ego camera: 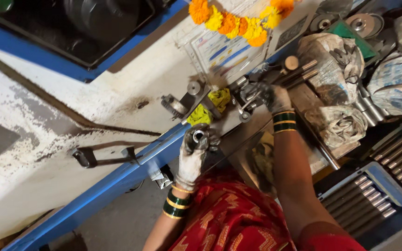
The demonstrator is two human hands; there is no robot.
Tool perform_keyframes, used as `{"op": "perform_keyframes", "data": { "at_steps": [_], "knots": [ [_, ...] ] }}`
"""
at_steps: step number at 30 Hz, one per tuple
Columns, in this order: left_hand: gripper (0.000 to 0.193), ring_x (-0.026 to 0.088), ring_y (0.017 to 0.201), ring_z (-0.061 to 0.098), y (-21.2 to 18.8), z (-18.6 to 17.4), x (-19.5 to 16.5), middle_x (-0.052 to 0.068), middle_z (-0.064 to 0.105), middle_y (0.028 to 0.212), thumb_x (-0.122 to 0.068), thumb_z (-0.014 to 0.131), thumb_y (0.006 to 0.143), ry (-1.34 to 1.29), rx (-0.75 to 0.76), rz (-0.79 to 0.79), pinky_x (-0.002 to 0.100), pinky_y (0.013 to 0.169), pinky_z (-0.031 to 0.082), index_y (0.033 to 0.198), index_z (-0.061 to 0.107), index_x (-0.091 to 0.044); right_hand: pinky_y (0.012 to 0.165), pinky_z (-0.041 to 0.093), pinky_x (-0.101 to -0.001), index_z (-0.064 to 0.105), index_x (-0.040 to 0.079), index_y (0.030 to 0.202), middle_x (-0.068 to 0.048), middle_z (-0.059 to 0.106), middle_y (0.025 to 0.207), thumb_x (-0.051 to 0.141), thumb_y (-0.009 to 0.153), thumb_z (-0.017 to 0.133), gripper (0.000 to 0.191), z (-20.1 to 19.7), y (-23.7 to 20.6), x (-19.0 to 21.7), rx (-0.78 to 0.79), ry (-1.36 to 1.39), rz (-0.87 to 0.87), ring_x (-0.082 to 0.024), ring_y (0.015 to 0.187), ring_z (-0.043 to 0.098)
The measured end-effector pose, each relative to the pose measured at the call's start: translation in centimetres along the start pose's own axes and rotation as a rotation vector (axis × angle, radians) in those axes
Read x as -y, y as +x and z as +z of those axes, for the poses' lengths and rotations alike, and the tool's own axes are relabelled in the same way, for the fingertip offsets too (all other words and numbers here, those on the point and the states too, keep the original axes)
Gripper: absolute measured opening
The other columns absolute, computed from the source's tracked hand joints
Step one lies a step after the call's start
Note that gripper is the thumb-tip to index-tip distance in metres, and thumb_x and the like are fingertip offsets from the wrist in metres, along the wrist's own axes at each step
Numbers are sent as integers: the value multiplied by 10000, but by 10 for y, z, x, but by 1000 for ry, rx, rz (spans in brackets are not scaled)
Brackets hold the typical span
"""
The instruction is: The person measures cylindrical metal rods using a dial caliper in a workshop. They pick up a rod, measure its diameter, and place it into a blue tray. The person also wipes the machine surface with a cloth and opens a machine door to remove metal shavings.
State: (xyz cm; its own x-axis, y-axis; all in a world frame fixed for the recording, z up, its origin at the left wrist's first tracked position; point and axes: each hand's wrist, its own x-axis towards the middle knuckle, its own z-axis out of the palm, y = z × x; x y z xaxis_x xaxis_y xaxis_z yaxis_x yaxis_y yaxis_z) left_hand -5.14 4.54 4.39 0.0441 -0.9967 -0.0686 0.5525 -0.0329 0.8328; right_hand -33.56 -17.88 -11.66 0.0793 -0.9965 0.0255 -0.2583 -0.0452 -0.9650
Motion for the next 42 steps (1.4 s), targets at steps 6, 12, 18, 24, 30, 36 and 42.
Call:
{"op": "perform_keyframes", "data": {
  "at_steps": [6, 12, 18, 24, 30, 36, 42],
  "knots": [
    [378, 238, 1143, 677, 2, 14, -12, 120, 667, 1289, -86, 648, 997, 146, -133, -20, 403, 934, 590, 1356, 566, 1, 748, 584, -345, 775, 35, 1058, -160, 764, 954, 94, 933, 700, 157, 17, 13, -12, 31, 32, 193, -241, 821, 734],
    [355, 226, 1120, 673, -2, 4, -4, 124, 670, 1285, -82, 591, 1037, 235, -180, 46, 390, 946, 582, 1381, 557, -2, 807, 578, -343, 754, 56, 1048, -134, 767, 969, 76, 922, 645, 168, 24, 27, -18, 167, -64, -28, -216, 851, 723],
    [367, 220, 1161, 645, -6, 3, 4, 131, 652, 1309, -42, 556, 1046, 276, -192, 72, 384, 1008, 548, 1409, 529, 6, 796, 598, -334, 752, 15, 1041, -111, 762, 950, 42, 954, 589, 187, 36, 21, -24, 124, 216, 147, -185, 834, 727],
    [360, 224, 1138, 655, -10, 2, 4, 124, 641, 1331, -25, 548, 1041, 222, -170, 48, 392, 980, 565, 1399, 525, 8, 787, 577, -414, 784, 40, 1070, -110, 777, 943, 32, 948, 621, 204, 33, 28, -14, 6, -154, -170, -217, 786, 730],
    [582, 232, 1176, 642, -14, -10, 14, 132, 627, 1323, 131, 606, 904, 56, -150, 59, 386, 1006, 549, 1454, 491, -19, 679, 572, -327, 687, -20, 1131, -85, 728, 969, 59, 966, 730, 188, 37, 11, -11, -152, 747, 335, -164, 766, 672],
    [556, 214, 1172, 671, -23, 1, 2, 111, 692, 1263, 115, 700, 803, 459, -111, 174, 341, 1020, 545, 1330, 598, -28, 699, 639, -313, 653, -12, 1110, -32, 722, 973, -13, 895, 607, 219, 27, -55, -10, -280, 525, 270, -161, 768, 747],
    [435, 283, 1197, 697, -43, 19, -21, 110, 715, 1261, -112, 751, 854, 1000, 34, 440, 353, 1031, 560, 1279, 659, -85, 849, 568, -275, 676, -8, 1219, -105, 723, 1164, 0, 896, 691, 324, 40, -183, 44, 34, 258, 155, -179, 1000, 701]
  ]
}}
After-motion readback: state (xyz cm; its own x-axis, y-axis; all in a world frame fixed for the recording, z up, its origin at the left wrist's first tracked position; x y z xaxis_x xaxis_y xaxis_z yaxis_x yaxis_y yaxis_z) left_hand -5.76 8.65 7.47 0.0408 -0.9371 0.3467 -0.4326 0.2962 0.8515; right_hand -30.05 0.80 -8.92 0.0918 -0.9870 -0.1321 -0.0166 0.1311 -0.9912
